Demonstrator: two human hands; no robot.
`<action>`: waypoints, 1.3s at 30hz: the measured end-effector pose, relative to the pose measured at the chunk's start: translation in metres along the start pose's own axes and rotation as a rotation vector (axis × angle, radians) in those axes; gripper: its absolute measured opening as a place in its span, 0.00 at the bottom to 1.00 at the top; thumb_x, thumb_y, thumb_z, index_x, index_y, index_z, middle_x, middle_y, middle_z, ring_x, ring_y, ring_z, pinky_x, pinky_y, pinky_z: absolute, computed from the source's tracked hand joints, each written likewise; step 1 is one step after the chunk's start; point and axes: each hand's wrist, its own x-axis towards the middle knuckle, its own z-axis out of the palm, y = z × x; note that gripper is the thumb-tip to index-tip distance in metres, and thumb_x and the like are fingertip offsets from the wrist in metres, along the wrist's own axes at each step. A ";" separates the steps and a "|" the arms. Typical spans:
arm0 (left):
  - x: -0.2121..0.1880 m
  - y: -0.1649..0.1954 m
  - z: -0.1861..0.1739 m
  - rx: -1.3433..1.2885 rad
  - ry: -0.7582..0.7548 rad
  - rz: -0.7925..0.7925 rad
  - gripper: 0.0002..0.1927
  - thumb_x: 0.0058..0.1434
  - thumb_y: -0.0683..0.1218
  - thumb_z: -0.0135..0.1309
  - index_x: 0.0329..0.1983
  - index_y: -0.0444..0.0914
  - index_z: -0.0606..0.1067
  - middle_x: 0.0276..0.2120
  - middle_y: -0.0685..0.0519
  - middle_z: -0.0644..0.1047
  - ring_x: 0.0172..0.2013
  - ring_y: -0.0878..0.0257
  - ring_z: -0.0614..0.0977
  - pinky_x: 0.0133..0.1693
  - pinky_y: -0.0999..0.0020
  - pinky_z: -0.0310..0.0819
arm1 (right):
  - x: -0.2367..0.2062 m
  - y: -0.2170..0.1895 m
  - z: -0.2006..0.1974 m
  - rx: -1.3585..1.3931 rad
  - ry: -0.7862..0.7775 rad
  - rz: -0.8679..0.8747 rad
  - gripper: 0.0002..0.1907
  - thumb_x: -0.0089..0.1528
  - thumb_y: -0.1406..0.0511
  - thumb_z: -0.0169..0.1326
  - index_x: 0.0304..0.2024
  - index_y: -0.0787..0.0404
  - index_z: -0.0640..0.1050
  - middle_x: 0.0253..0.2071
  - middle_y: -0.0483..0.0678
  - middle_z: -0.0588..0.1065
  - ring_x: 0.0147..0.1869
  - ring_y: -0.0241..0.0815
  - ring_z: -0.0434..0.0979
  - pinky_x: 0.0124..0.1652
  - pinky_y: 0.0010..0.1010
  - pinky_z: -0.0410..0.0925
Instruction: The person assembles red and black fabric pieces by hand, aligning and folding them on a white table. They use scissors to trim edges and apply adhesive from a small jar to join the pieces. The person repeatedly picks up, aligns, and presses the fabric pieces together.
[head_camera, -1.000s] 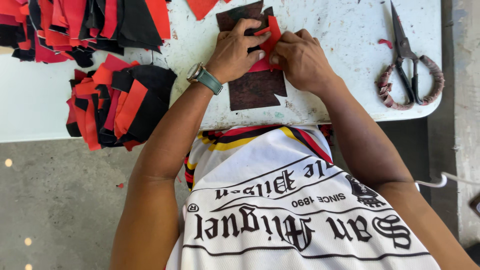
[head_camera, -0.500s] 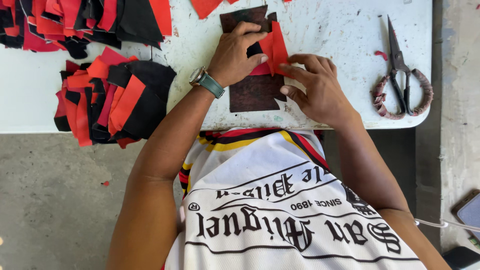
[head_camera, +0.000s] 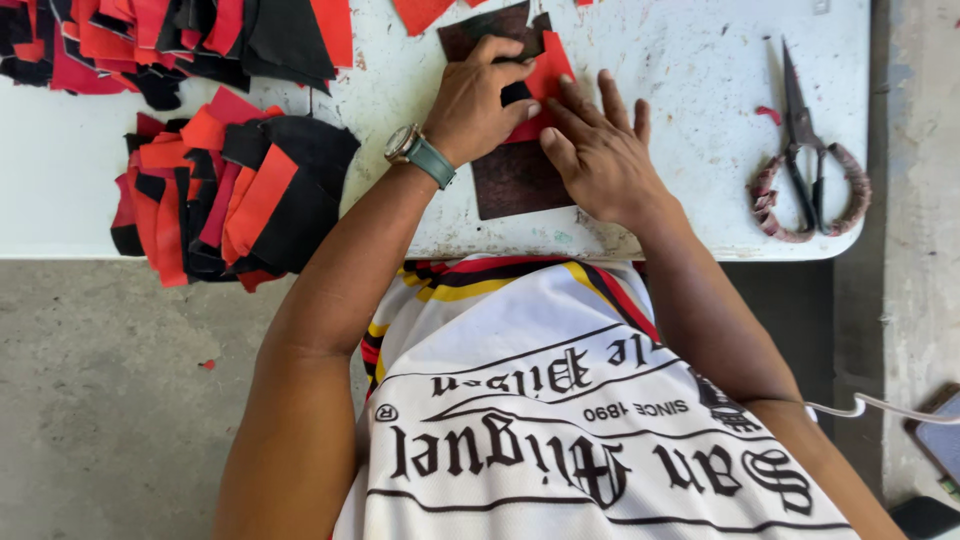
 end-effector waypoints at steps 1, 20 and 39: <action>0.000 -0.002 0.000 -0.020 -0.003 0.014 0.22 0.56 0.49 0.71 0.51 0.35 0.81 0.56 0.45 0.76 0.52 0.49 0.81 0.53 0.55 0.74 | -0.002 0.001 0.002 -0.003 -0.015 0.019 0.34 0.70 0.46 0.29 0.74 0.51 0.60 0.80 0.43 0.46 0.83 0.56 0.31 0.71 0.67 0.30; -0.004 -0.001 0.005 -0.060 -0.040 0.075 0.16 0.63 0.46 0.68 0.50 0.35 0.82 0.57 0.45 0.76 0.55 0.50 0.81 0.57 0.59 0.76 | 0.030 -0.003 0.007 0.027 0.064 0.004 0.34 0.71 0.48 0.27 0.77 0.50 0.56 0.80 0.43 0.47 0.82 0.60 0.31 0.69 0.71 0.30; -0.001 0.007 -0.002 -0.088 -0.048 -0.061 0.16 0.59 0.45 0.67 0.49 0.37 0.81 0.58 0.46 0.76 0.55 0.49 0.80 0.55 0.58 0.76 | 0.017 -0.009 0.010 -0.062 0.104 -0.024 0.35 0.70 0.47 0.32 0.76 0.54 0.54 0.80 0.46 0.47 0.82 0.57 0.36 0.69 0.70 0.33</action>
